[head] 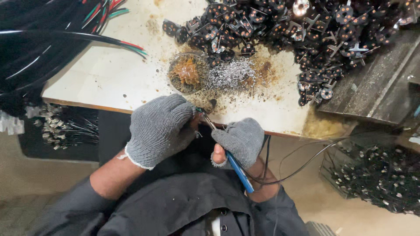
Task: The person solders red and black wires onto small black electrical plug components at a workbench. They hold a component in one hand and a soldering iron in the other, dip wire ends into flux, solder the joints, and set finished components aside while taking new ones from the pile.
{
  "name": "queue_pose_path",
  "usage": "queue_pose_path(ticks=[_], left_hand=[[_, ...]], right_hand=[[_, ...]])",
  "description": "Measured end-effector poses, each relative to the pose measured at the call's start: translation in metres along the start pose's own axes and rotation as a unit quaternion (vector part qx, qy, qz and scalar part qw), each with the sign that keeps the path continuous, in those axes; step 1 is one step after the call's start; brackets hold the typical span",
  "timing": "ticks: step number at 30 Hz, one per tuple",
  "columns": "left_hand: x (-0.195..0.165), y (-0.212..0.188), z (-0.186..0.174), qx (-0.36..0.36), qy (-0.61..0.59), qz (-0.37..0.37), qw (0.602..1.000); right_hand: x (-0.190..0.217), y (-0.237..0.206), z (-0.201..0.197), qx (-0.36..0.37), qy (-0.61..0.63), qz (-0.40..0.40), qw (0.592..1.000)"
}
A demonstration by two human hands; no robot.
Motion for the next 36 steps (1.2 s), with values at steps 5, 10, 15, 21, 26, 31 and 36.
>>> queue_pose_path(ticks=[5, 10, 15, 21, 26, 31, 36], left_hand=[[0.002, -0.001, 0.004, 0.011, 0.005, 0.001, 1.0], [0.003, 0.001, 0.003, 0.009, 0.009, 0.006, 1.0], [0.001, 0.0, 0.002, 0.017, -0.001, 0.009, 1.0], [0.004, 0.002, 0.0, 0.001, 0.001, 0.007, 1.0], [0.005, 0.005, 0.004, 0.016, 0.014, 0.003, 1.0], [0.001, 0.0, 0.004, 0.023, 0.005, 0.004, 1.0], [0.001, -0.001, 0.005, 0.017, 0.011, 0.009, 1.0]], right_hand=[[-0.002, -0.001, 0.001, -0.005, 0.006, 0.001, 1.0], [-0.007, 0.003, 0.011, 0.069, -0.043, 0.016, 0.997], [0.008, 0.001, -0.021, -0.123, 0.098, -0.005, 0.988], [0.01, 0.009, -0.016, -0.09, 0.062, -0.048, 0.993], [0.004, 0.009, -0.02, -0.097, 0.082, -0.049, 0.991], [0.003, 0.004, -0.014, -0.044, 0.061, -0.027, 0.997], [0.009, 0.003, -0.019, -0.096, 0.076, -0.043, 0.992]])
Point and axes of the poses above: each hand's wrist, its own y-axis towards the middle knuckle, its own z-axis out of the palm, x = y × z, the point moved 8 cm from there along y, towards the middle knuckle, and after that the axes turned 10 degrees about y, right-handed, at the moved point
